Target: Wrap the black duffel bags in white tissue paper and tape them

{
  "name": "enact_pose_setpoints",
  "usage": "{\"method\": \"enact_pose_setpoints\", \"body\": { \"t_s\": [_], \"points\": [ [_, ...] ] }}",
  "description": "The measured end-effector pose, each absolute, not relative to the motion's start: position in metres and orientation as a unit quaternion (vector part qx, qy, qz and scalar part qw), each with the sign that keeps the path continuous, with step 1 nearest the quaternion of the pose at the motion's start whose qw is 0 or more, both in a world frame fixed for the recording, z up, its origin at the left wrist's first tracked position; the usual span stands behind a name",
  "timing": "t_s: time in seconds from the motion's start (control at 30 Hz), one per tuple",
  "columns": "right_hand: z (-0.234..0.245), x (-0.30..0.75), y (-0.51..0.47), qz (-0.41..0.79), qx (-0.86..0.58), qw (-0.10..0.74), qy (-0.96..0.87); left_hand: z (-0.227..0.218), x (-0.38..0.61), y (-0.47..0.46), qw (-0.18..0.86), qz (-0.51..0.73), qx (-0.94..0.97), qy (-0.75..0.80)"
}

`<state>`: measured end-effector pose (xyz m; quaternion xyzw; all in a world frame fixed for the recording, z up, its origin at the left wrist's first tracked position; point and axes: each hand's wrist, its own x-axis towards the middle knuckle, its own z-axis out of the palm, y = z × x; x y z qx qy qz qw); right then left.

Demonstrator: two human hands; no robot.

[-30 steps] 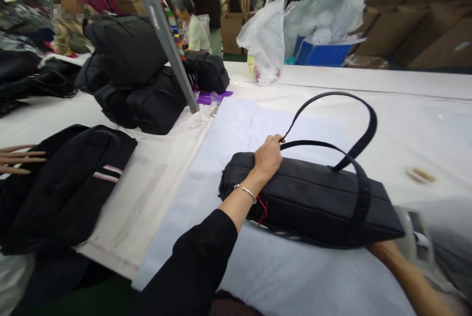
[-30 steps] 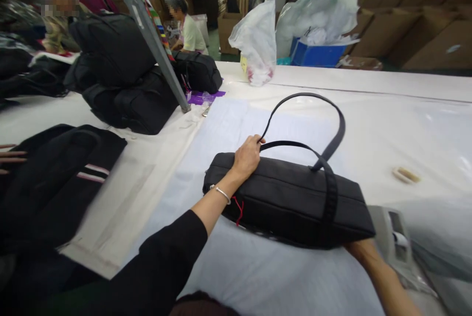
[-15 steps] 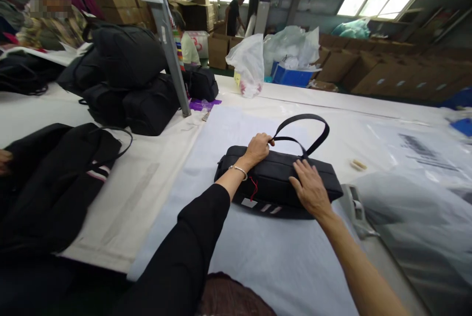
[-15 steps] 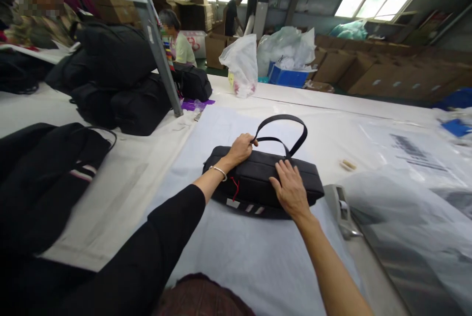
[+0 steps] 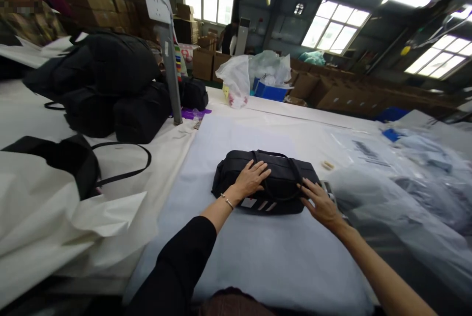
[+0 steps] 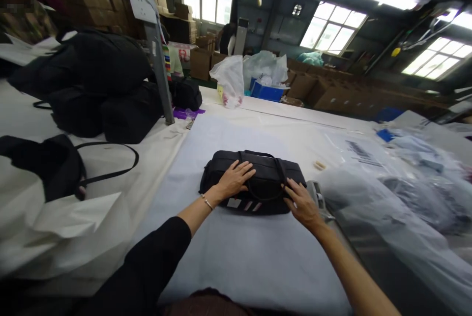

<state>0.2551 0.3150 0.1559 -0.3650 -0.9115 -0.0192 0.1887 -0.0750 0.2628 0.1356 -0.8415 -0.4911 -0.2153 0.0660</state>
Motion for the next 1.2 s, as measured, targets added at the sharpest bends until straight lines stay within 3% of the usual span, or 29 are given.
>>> {"method": "enact_pose_setpoints", "body": {
  "t_s": [0.13, 0.2, 0.4, 0.57, 0.8, 1.0, 1.1, 1.2],
  "points": [
    [0.195, 0.267, 0.331, -0.03, -0.469, 0.289, -0.834, 0.132, -0.077, 0.263, 0.059, -0.232, -0.842, -0.484],
    [0.218, 0.242, 0.352, -0.006, -0.487, 0.285, -0.825, 0.132, -0.078, 0.26, 0.051, -0.237, -0.842, -0.482],
    [0.243, 0.136, 0.42, 0.069, -0.469, -0.009, -0.88, 0.14, -0.079, 0.253, 0.012, -0.257, -0.827, -0.499],
    [0.22, 0.098, 0.476, 0.157, -0.386, -0.136, -0.899, 0.146, -0.077, 0.242, 0.032, -0.223, -0.827, -0.515],
    [0.19, 0.082, 0.521, 0.161, -0.313, -0.158, -0.922, 0.145, -0.036, 0.185, 0.09, -0.139, -0.804, -0.571],
    [0.162, 0.07, 0.52, 0.152, -0.314, -0.197, -0.916, 0.097, -0.013, 0.159, 0.154, -0.145, -0.756, -0.62],
    [0.155, 0.069, 0.515, 0.14, -0.327, -0.207, -0.911, 0.084, -0.019, 0.161, 0.195, -0.161, -0.756, -0.604],
    [0.151, 0.072, 0.512, 0.143, -0.331, -0.21, -0.909, 0.098, -0.039, 0.154, 0.168, -0.141, -0.803, -0.553]
  ]
}}
